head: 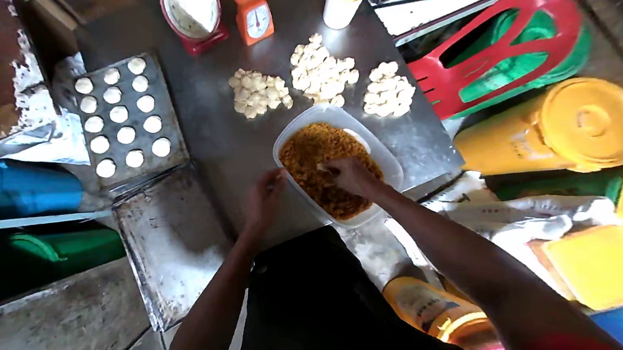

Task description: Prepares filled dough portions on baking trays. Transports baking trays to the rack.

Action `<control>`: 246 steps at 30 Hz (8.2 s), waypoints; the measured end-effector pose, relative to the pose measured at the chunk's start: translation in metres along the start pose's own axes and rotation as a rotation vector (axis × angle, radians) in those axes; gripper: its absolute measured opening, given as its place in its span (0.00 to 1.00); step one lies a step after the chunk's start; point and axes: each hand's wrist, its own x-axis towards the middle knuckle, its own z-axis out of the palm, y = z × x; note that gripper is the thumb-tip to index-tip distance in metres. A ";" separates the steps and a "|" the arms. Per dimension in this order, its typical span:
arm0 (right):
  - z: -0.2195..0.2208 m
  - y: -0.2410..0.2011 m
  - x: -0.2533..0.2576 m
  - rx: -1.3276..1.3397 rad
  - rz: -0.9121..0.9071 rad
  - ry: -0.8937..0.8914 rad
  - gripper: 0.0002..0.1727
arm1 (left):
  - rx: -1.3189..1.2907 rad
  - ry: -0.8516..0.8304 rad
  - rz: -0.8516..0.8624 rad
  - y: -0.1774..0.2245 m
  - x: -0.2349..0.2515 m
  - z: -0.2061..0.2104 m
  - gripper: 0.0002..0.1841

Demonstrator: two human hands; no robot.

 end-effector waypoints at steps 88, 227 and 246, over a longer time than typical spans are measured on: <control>0.225 -0.276 0.064 0.029 -0.454 -0.462 0.22 | 0.585 0.440 -0.434 -0.216 -0.198 -0.121 0.27; -0.026 0.008 0.034 0.408 -0.005 0.356 0.07 | 0.111 0.032 -0.185 0.039 0.098 0.093 0.14; 0.045 -0.096 -0.032 0.592 -0.188 0.113 0.21 | -0.046 0.152 -0.131 0.012 -0.036 0.004 0.23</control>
